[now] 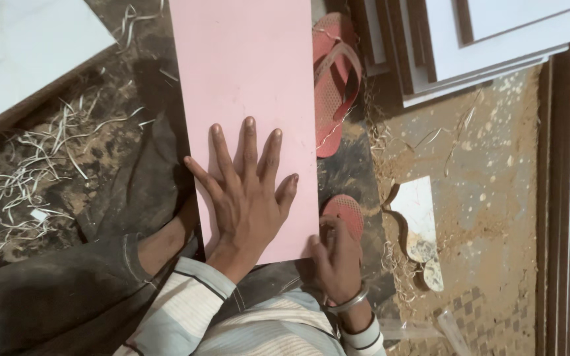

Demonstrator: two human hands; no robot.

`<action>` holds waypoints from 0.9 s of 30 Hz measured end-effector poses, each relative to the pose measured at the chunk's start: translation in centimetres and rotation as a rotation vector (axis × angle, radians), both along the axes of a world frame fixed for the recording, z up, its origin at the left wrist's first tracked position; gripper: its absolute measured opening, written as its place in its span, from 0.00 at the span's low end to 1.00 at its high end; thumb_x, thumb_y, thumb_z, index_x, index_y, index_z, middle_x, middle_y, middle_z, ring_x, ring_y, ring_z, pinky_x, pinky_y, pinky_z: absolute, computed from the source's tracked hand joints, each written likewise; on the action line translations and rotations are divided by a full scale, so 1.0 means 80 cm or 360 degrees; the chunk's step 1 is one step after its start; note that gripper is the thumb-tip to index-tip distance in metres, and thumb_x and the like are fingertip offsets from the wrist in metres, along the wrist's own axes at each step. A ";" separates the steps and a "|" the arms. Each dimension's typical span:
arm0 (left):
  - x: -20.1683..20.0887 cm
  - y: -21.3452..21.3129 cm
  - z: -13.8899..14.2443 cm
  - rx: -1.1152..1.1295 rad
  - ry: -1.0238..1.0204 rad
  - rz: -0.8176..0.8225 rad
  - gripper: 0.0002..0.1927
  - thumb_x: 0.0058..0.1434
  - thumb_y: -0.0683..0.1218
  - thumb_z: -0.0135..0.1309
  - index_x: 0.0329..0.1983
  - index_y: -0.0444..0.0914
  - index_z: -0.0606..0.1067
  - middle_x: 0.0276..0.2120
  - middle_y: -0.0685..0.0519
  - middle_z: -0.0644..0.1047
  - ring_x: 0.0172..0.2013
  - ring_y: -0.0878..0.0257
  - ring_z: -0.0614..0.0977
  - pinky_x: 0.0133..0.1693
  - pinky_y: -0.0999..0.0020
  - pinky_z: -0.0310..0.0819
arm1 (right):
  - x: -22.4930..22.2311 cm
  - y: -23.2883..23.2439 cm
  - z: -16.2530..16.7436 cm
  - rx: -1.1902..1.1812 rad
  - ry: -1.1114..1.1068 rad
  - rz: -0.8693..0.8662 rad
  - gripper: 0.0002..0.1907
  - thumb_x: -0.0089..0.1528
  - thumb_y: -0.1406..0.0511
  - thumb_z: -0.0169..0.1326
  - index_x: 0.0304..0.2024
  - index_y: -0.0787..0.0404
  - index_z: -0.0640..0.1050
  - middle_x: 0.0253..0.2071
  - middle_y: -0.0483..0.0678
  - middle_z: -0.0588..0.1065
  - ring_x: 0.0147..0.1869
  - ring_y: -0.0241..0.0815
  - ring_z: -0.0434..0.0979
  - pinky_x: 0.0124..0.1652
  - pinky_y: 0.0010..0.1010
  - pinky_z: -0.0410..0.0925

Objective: The person sits on the workshop floor and sands the edges of pink and green foam boards using a sanding block, working one board at a time. After sanding, the person stacks the finished boards onto piles of similar sheets beside them.

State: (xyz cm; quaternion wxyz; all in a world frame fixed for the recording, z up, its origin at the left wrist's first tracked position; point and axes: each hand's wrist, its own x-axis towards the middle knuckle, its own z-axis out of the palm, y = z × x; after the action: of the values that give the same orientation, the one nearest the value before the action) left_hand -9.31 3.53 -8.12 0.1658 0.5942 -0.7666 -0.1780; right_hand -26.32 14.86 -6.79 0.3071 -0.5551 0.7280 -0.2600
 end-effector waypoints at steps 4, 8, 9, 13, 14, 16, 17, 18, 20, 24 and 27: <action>0.002 -0.022 -0.005 0.0051 0.0009 -0.0021 0.35 0.73 0.65 0.41 0.81 0.50 0.56 0.78 0.43 0.48 0.74 0.28 0.42 0.61 0.12 0.28 | 0.016 -0.015 -0.006 -0.0057 0.0618 0.0153 0.16 0.67 0.61 0.45 0.51 0.66 0.72 0.38 0.58 0.72 0.43 0.60 0.73 0.44 0.48 0.67; -0.002 -0.045 -0.016 0.0084 -0.0030 -0.0043 0.36 0.73 0.66 0.39 0.81 0.50 0.54 0.78 0.43 0.46 0.72 0.25 0.42 0.57 0.10 0.26 | 0.013 -0.090 -0.017 0.0436 0.0798 0.0109 0.15 0.68 0.60 0.46 0.48 0.66 0.73 0.41 0.63 0.72 0.41 0.66 0.73 0.38 0.56 0.66; -0.004 -0.052 -0.019 0.0061 -0.0049 -0.0040 0.36 0.74 0.66 0.39 0.81 0.50 0.53 0.78 0.44 0.46 0.72 0.24 0.42 0.56 0.09 0.26 | 0.012 -0.130 -0.021 0.0276 0.0936 0.0319 0.14 0.66 0.61 0.47 0.47 0.65 0.72 0.42 0.63 0.72 0.42 0.65 0.74 0.35 0.52 0.67; -0.005 -0.063 -0.024 0.0121 -0.0115 -0.0024 0.33 0.75 0.61 0.38 0.81 0.53 0.52 0.79 0.50 0.46 0.73 0.26 0.43 0.57 0.09 0.25 | 0.025 -0.337 -0.031 -0.0295 0.1247 0.0495 0.15 0.74 0.61 0.40 0.53 0.66 0.71 0.52 0.66 0.73 0.42 0.62 0.77 0.36 0.48 0.72; -0.005 -0.062 -0.025 0.0117 -0.0113 0.0004 0.33 0.75 0.60 0.38 0.82 0.54 0.51 0.79 0.51 0.46 0.73 0.26 0.43 0.57 0.10 0.25 | 0.035 -0.386 -0.033 0.0149 0.0772 -0.0027 0.21 0.73 0.54 0.41 0.57 0.64 0.69 0.39 0.62 0.77 0.40 0.62 0.78 0.38 0.50 0.71; -0.002 -0.059 -0.024 0.0098 -0.0101 0.0019 0.32 0.75 0.58 0.39 0.82 0.57 0.52 0.80 0.53 0.47 0.74 0.28 0.43 0.59 0.11 0.26 | 0.042 -0.423 -0.020 -0.0004 0.0695 0.0000 0.19 0.74 0.57 0.42 0.58 0.65 0.68 0.44 0.61 0.77 0.42 0.61 0.79 0.38 0.49 0.71; -0.001 -0.055 -0.025 0.0114 -0.0097 0.0011 0.31 0.76 0.57 0.39 0.82 0.58 0.53 0.80 0.54 0.47 0.75 0.30 0.43 0.60 0.12 0.26 | 0.047 -0.417 -0.015 -0.0046 0.0653 0.0023 0.18 0.74 0.58 0.42 0.58 0.66 0.67 0.47 0.60 0.78 0.42 0.60 0.79 0.39 0.48 0.71; 0.000 -0.053 -0.025 0.0131 -0.0090 0.0009 0.31 0.76 0.56 0.39 0.82 0.59 0.53 0.80 0.55 0.47 0.75 0.31 0.43 0.61 0.12 0.26 | 0.045 -0.386 -0.009 -0.0229 0.0961 0.0312 0.15 0.74 0.62 0.45 0.57 0.67 0.69 0.48 0.62 0.75 0.46 0.61 0.78 0.42 0.49 0.72; 0.001 -0.049 -0.027 0.0133 -0.0056 0.0037 0.31 0.74 0.56 0.40 0.81 0.58 0.55 0.80 0.55 0.48 0.75 0.31 0.43 0.61 0.12 0.26 | 0.041 -0.279 -0.005 -0.0676 0.1304 0.0715 0.14 0.72 0.70 0.48 0.59 0.72 0.69 0.57 0.68 0.71 0.54 0.64 0.75 0.46 0.48 0.73; 0.005 -0.051 -0.032 0.0111 0.0141 -0.0011 0.31 0.72 0.56 0.42 0.79 0.59 0.58 0.79 0.56 0.48 0.75 0.32 0.43 0.62 0.12 0.25 | 0.008 -0.061 -0.034 0.0199 0.0778 0.0136 0.13 0.66 0.69 0.48 0.51 0.69 0.73 0.45 0.66 0.72 0.44 0.70 0.71 0.42 0.56 0.65; 0.013 -0.055 -0.029 0.0166 0.0204 -0.0040 0.31 0.73 0.56 0.41 0.79 0.57 0.57 0.79 0.55 0.48 0.75 0.31 0.42 0.62 0.12 0.24 | -0.013 -0.048 -0.060 0.0034 0.1042 0.0463 0.10 0.66 0.70 0.46 0.49 0.67 0.72 0.46 0.65 0.72 0.40 0.66 0.71 0.40 0.54 0.65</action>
State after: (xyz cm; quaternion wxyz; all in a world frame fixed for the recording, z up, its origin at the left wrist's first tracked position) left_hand -8.27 -0.88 -10.47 0.1811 0.5797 -0.7515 -0.2576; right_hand -27.39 11.06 -11.62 0.0972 -0.7035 0.7038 -0.0143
